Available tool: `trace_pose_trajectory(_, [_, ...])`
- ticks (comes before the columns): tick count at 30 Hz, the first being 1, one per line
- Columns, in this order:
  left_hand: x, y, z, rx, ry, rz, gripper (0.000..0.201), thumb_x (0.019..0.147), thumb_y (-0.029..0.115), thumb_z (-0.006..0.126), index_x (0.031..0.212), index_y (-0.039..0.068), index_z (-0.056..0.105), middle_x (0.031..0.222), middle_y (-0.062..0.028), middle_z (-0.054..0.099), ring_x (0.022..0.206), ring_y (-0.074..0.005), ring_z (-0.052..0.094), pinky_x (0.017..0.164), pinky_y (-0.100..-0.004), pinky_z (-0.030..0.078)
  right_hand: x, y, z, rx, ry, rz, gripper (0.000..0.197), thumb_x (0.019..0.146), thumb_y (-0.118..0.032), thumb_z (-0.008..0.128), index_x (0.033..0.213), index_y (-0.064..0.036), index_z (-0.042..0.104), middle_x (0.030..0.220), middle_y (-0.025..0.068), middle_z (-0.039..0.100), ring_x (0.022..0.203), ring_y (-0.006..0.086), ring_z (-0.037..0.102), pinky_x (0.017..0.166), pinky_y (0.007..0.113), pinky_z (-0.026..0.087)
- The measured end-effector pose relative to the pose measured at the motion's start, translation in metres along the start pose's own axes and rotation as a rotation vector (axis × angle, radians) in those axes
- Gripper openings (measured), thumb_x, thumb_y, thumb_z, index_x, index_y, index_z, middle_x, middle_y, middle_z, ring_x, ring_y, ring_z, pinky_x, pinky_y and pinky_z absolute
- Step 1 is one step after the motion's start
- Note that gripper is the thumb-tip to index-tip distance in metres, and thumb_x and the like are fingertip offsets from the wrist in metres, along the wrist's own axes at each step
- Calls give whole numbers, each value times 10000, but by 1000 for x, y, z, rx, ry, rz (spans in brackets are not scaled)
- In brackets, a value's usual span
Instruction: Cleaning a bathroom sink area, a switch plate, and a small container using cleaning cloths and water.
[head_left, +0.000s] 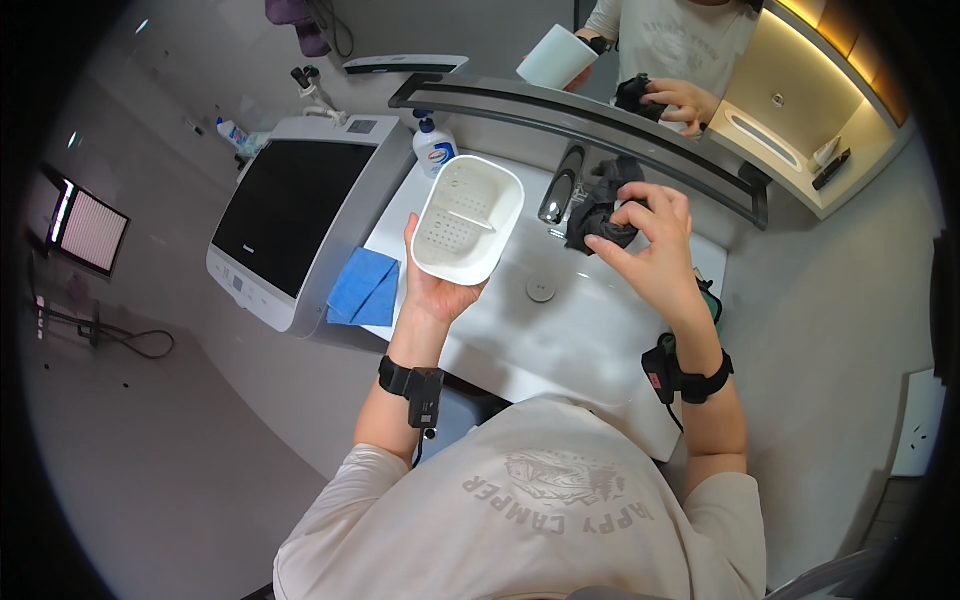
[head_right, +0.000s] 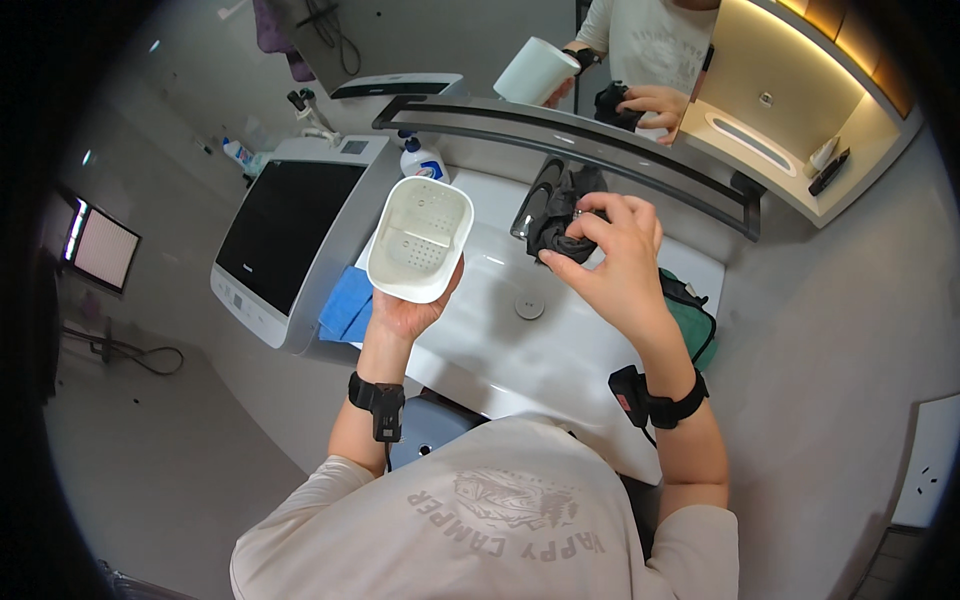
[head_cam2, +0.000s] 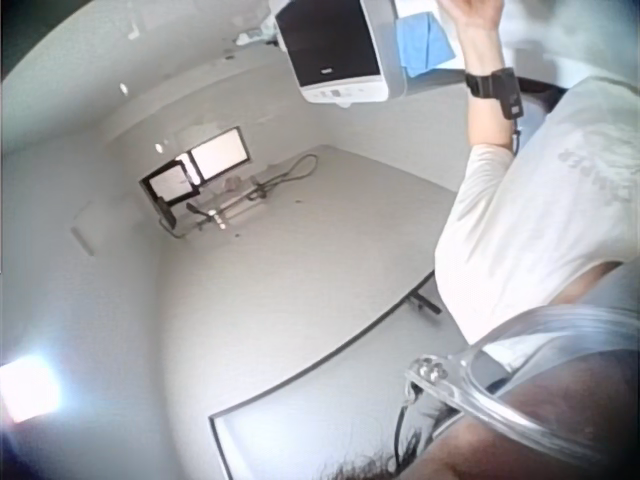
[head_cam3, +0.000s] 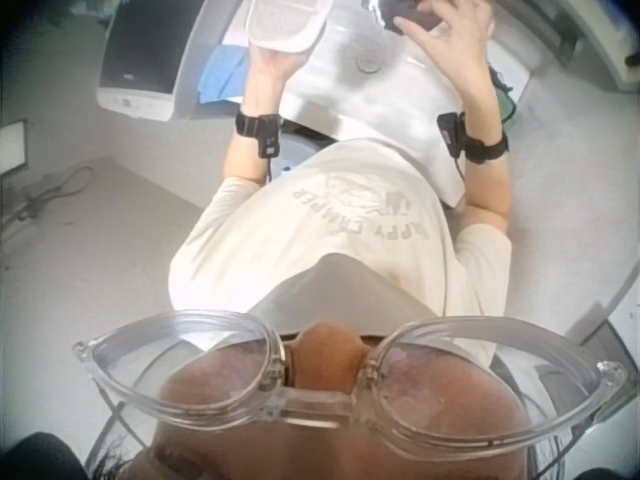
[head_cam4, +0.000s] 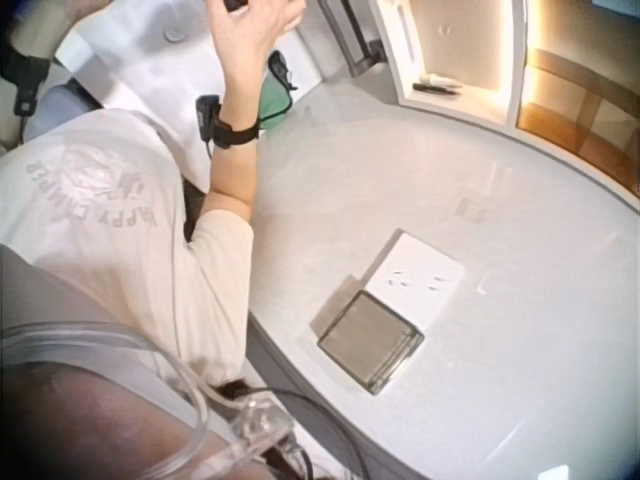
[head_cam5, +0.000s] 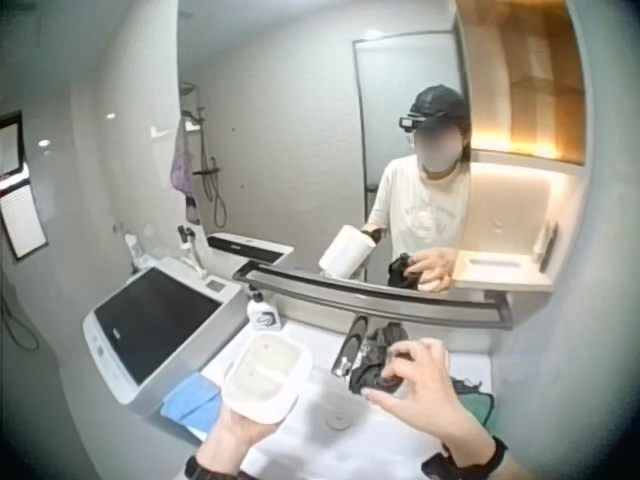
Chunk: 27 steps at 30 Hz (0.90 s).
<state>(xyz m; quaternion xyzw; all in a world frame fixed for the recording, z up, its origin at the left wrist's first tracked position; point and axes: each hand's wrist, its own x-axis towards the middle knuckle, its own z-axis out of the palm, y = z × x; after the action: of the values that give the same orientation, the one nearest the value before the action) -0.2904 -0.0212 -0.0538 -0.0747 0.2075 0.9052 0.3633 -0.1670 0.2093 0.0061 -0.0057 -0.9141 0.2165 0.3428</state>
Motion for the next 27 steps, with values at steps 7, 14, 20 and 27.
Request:
trace_pose_trajectory(7, [-7, 4, -4, -118, -122, -48, 696, 871, 666, 349, 1344, 167, 455, 1330, -82, 502, 1194, -301, 516, 971, -438, 466, 4, -6, -12, -16, 84, 12, 345, 633, -263, 817, 566, -45, 558, 1262, 113, 502, 1230, 348, 309, 1007, 443, 245])
trace_pose_trajectory(14, [-5, 5, -4, -124, -142, -76, 709, 853, 663, 399, 1348, 158, 449, 1339, -90, 493, 1205, -306, 507, 983, -443, 456, 2, -8, -7, 693, 41, 135, 247, 747, -114, 751, 644, -27, 543, 1133, 120, 614, 1086, 235, 526, 912, 340, 409])
trace_pose_trajectory(20, [-7, 3, 0, -109, -109, -77, 709, 850, 660, 413, 1346, 156, 451, 1340, -88, 492, 1201, -297, 511, 978, -427, 462, 4, -23, 1, 1379, -175, 457, 319, 821, -29, 672, 1095, 26, 518, 1123, 97, 599, 1034, 125, 547, 903, 275, 435])
trace_pose_trajectory(27, [-7, -1, 2, -37, -87, -73, 733, 851, 686, 359, 1339, 148, 459, 1321, -79, 508, 1186, -278, 523, 973, -414, 464, 11, -51, -2, 976, -407, 353, 531, 780, 13, 545, 1303, 33, 452, 1175, 80, 569, 1044, 128, 539, 916, 259, 418])
